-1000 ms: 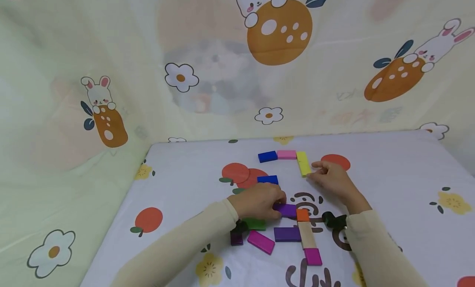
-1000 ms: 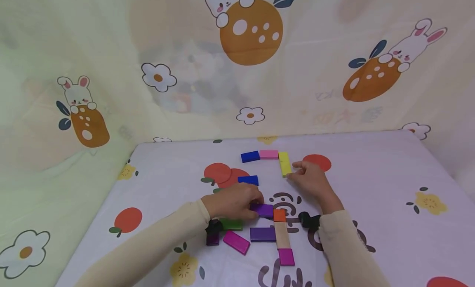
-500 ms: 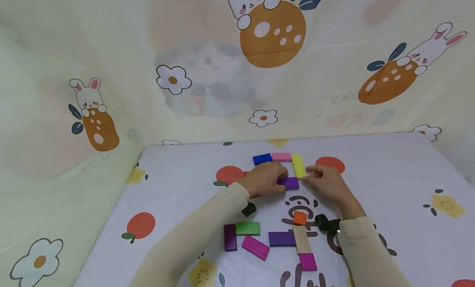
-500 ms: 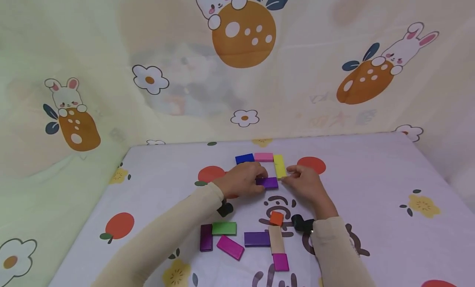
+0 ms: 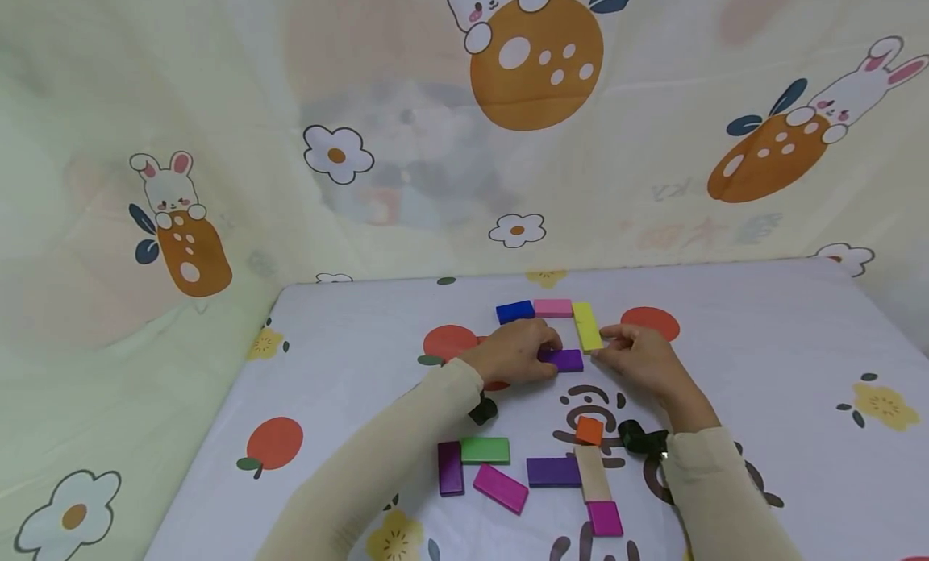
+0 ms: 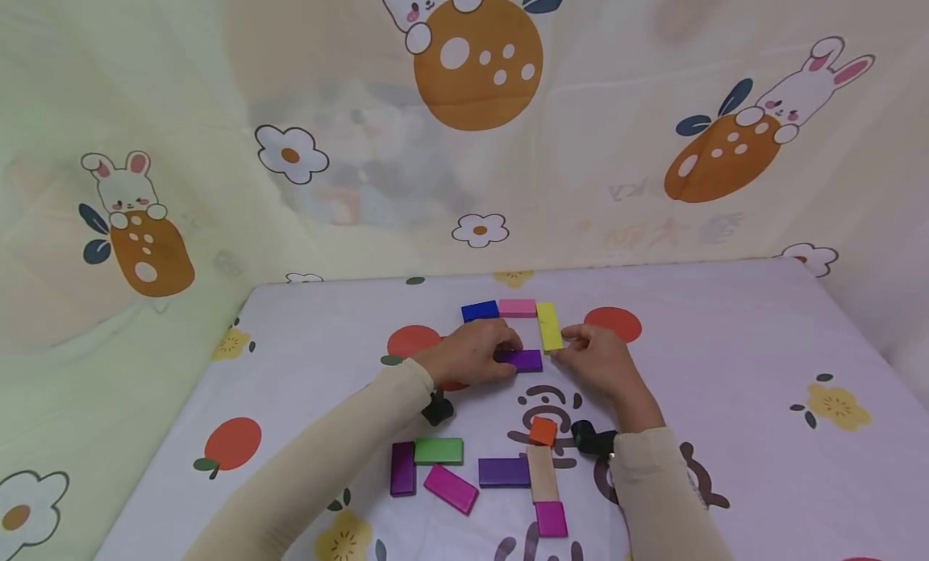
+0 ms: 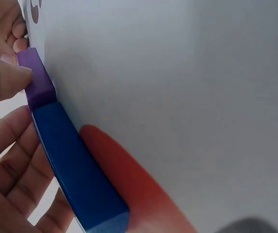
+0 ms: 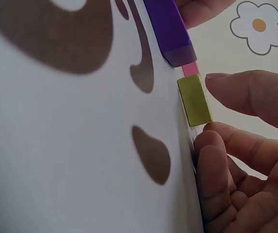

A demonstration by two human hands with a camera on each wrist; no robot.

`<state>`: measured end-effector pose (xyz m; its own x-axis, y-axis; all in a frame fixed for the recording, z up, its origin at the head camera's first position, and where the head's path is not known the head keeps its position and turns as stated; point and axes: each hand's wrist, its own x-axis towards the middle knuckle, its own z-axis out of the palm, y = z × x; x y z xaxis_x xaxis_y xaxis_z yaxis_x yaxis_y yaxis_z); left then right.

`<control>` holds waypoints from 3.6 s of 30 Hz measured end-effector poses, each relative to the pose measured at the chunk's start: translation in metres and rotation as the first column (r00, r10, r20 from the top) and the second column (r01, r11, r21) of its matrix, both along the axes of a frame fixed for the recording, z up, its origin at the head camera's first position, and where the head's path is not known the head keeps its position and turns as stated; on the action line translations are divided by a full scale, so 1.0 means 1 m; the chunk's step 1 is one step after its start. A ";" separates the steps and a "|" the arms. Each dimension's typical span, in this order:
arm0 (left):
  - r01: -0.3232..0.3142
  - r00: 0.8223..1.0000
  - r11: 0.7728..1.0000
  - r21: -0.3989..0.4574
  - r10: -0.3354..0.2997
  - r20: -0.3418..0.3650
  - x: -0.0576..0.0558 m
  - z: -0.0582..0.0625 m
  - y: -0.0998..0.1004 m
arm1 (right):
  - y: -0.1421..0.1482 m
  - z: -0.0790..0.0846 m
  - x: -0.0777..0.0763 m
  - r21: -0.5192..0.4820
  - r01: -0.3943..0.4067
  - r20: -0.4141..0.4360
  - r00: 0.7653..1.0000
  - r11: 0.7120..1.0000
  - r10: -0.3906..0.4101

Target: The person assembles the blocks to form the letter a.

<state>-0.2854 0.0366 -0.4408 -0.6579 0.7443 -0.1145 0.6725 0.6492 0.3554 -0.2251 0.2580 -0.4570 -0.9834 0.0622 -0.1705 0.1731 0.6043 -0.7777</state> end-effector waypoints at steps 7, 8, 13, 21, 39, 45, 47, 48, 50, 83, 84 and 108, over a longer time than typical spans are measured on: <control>-0.033 0.999 0.998 0.051 0.031 0.042 -0.004 -0.006 -0.012 | 0.001 -0.001 -0.002 0.025 -0.002 0.007 1.000 1.000 0.001; -0.040 0.998 0.998 0.058 0.037 0.052 -0.005 -0.006 -0.014 | 0.002 -0.001 -0.002 0.029 -0.003 0.005 1.000 1.000 0.003; -0.066 0.993 0.994 0.091 0.057 0.107 -0.006 -0.007 -0.020 | 0.004 -0.002 -0.002 0.031 -0.023 -0.012 1.000 0.999 0.024; -0.076 0.991 0.992 0.100 0.064 0.121 -0.007 -0.009 -0.021 | 0.004 -0.004 -0.005 0.024 -0.016 0.001 1.000 1.000 0.016; -0.133 0.987 0.988 0.080 0.124 0.105 0.000 -0.004 -0.018 | 0.000 -0.001 -0.004 -0.025 0.024 0.034 0.999 0.999 -0.023; -0.117 0.990 0.990 0.081 0.110 0.092 -0.002 -0.006 -0.018 | -0.001 -0.001 -0.004 -0.007 0.038 0.029 0.999 0.999 -0.038; -0.121 0.989 0.989 0.084 0.113 0.097 -0.002 -0.006 -0.018 | -0.001 -0.001 -0.004 -0.003 0.037 0.020 0.999 0.999 -0.037; -0.123 0.988 0.989 0.085 0.114 0.100 -0.002 -0.006 -0.018 | -0.002 -0.002 -0.005 -0.001 0.037 0.014 0.999 0.999 -0.037; -0.124 0.988 0.989 0.084 0.115 0.103 -0.001 -0.006 -0.019 | -0.002 -0.003 -0.005 -0.001 0.034 0.005 0.999 0.999 -0.034; -0.287 0.953 0.956 0.067 0.277 0.122 -0.076 0.003 -0.027 | 0.001 -0.006 -0.006 0.030 0.004 -0.011 1.000 1.000 -0.004; -0.272 0.956 0.960 0.067 0.261 0.131 -0.078 0.001 -0.025 | 0.002 -0.006 -0.006 0.032 0.004 -0.017 1.000 0.999 -0.004; -0.278 0.958 0.959 0.055 0.273 0.084 -0.079 -0.010 0.002 | 0.006 -0.005 -0.002 0.060 -0.008 -0.029 1.000 0.998 0.009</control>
<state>-0.3649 0.0388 -0.4507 -0.8302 0.5426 -0.1281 0.4403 0.7791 0.4462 -0.2267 0.2637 -0.4616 -0.9884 0.0632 -0.1383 0.1458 0.6512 -0.7447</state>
